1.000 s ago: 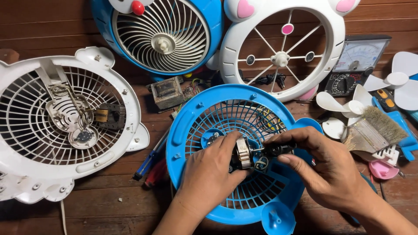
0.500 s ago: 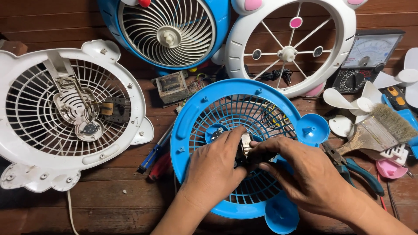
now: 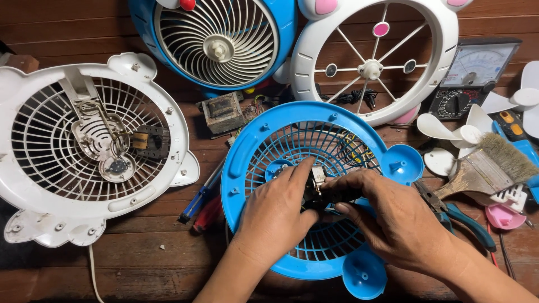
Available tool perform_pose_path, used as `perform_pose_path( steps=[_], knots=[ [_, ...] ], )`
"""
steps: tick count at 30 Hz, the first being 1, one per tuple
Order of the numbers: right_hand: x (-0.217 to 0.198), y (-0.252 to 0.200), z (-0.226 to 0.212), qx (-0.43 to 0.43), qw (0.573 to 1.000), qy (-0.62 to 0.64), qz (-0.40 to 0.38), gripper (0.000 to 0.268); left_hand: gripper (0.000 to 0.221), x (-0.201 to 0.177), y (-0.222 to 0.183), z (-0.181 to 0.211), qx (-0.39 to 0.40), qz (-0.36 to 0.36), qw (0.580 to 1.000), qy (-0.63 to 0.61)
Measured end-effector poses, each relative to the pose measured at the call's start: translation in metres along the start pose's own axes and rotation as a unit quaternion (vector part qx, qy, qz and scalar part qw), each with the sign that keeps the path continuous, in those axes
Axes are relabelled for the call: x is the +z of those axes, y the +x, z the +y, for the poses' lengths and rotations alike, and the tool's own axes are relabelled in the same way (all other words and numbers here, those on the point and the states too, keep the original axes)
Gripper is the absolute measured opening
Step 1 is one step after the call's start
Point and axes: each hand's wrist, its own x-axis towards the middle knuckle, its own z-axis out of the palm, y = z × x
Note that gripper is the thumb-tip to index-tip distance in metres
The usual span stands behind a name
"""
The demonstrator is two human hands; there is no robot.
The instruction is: Cleaning a small electric fan motor and reassembling it into its plastic housing on a workbench.
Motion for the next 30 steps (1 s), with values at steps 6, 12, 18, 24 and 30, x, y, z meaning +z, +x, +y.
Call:
perform_pose_path(
  steps=[6,12,18,24,30],
  knots=[
    [0.001,-0.002,0.006,-0.003,1.000,0.000,0.001,0.029,0.090,-0.022,-0.013,-0.002,0.033,0.089,0.995,-0.013],
    [0.002,-0.002,0.005,-0.010,1.000,0.002,0.002,0.027,0.049,-0.027,-0.016,-0.021,0.058,0.113,0.991,-0.039],
    [0.002,-0.003,0.004,-0.009,1.000,0.000,0.006,0.027,0.026,-0.018,-0.020,-0.022,0.075,0.033,0.996,0.032],
    [0.002,-0.003,0.005,-0.007,1.000,0.002,0.003,0.028,0.015,-0.008,-0.028,-0.022,0.106,-0.059,0.987,0.103],
    [0.001,-0.002,0.002,-0.002,1.000,0.004,0.001,0.028,0.033,-0.027,-0.028,-0.010,0.044,-0.045,0.997,0.048]
  ],
)
